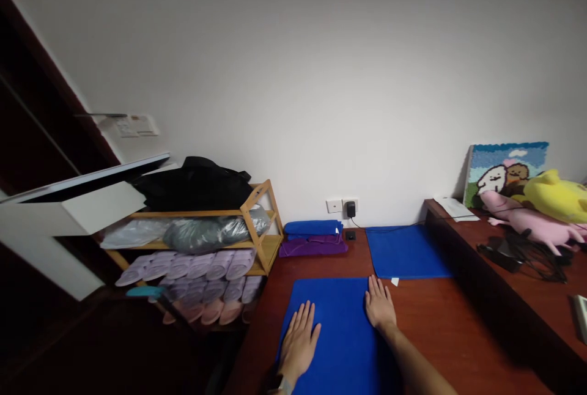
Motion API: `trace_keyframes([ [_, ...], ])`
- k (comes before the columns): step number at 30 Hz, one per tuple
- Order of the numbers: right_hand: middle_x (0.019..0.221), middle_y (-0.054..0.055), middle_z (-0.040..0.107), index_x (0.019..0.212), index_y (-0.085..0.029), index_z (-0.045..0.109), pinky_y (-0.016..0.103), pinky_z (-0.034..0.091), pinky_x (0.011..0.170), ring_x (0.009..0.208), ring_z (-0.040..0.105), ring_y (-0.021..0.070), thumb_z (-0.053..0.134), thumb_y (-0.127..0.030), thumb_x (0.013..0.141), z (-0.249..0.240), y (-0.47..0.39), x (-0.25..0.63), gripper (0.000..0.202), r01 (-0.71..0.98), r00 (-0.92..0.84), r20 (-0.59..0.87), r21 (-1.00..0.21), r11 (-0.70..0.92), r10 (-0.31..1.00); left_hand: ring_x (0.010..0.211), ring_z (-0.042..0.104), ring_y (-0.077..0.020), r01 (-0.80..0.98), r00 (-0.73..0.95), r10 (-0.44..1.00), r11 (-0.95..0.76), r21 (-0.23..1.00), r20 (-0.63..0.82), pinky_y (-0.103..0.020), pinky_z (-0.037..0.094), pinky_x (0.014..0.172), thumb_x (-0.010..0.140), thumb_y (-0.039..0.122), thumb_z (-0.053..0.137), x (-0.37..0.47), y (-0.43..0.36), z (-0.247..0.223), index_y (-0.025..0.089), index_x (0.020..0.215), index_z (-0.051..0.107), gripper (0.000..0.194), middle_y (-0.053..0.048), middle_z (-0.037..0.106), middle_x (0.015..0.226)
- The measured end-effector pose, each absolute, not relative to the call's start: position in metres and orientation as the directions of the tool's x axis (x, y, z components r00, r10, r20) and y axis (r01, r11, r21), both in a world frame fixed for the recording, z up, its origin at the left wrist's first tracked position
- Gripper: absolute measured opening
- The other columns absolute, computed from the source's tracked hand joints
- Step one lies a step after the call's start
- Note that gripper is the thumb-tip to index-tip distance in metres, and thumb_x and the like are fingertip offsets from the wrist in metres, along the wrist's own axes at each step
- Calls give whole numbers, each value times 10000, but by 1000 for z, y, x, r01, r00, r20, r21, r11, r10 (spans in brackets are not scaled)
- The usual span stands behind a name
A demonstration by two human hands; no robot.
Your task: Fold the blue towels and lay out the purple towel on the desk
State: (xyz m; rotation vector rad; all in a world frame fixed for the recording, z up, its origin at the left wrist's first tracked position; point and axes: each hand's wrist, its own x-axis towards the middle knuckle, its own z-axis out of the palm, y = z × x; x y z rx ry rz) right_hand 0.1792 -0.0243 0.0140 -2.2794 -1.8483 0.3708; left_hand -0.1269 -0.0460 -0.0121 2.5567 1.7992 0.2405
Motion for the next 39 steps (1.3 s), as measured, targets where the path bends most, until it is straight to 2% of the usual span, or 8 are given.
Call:
trace_keyframes([
  [6,1702,-8,129,1619,-148,136,393,99,1268,1570,91,184,61,-375,1009,30,-46,176,655,930,193,-76,-305,-207,978,1558,199,-225,929,341,934,-352,113,107,-470,226,1275,1054,541,188,-122,-48,-4,240,1623,154,645,-22,223,1688],
  [13,1693,-2,155,1613,-151,173,416,92,1279,1569,102,202,113,-445,1008,16,-92,171,675,932,178,-89,-305,-196,980,1551,223,-231,937,329,938,-339,88,111,-469,239,1271,1049,555,195,-121,-44,-5,243,1614,201,645,-26,247,1679],
  [20,1685,-15,165,1609,-185,212,439,103,1284,1566,112,203,137,-443,1005,7,-90,170,661,921,179,-40,-344,-182,983,1548,212,-240,945,311,947,-317,78,79,-499,259,1263,1050,524,205,-117,-44,2,272,1611,192,616,-16,228,1675],
  [22,1683,-18,169,1608,-187,216,442,104,1284,1566,109,205,143,-441,1003,7,-90,170,659,918,180,-41,-353,-182,983,1551,200,-241,929,347,935,-354,104,76,-508,249,1266,1054,522,186,-96,-45,10,265,1613,172,616,-20,206,1679],
  [26,1679,-7,172,1604,-177,219,449,98,1283,1566,115,210,154,-420,1000,10,-91,171,654,918,174,-42,-356,-177,984,1559,167,-240,821,531,840,-543,179,114,-511,237,1274,1062,497,167,-17,-45,23,284,1617,90,600,2,166,1689],
  [31,1680,-2,157,1596,-212,254,473,73,1280,1568,90,231,258,-317,953,12,-92,172,652,943,116,-75,-306,-134,990,1557,185,-216,727,640,764,-636,259,78,-498,228,1282,1067,418,95,54,-45,12,294,1614,65,562,5,214,1683],
  [35,1681,0,152,1600,-169,223,447,92,1282,1567,106,221,187,-367,984,13,-91,171,648,940,153,-70,-299,-167,986,1561,169,-213,769,601,797,-596,230,56,-495,203,1289,1061,493,122,18,-43,7,300,1618,122,589,21,208,1682],
  [39,1680,-10,171,1606,-180,213,442,105,1282,1566,121,210,138,-430,1001,10,-92,171,658,926,177,-50,-330,-184,983,1558,181,-233,912,377,926,-377,164,30,-502,209,1281,1043,572,149,-73,-36,10,243,1617,194,663,-14,205,1682],
])
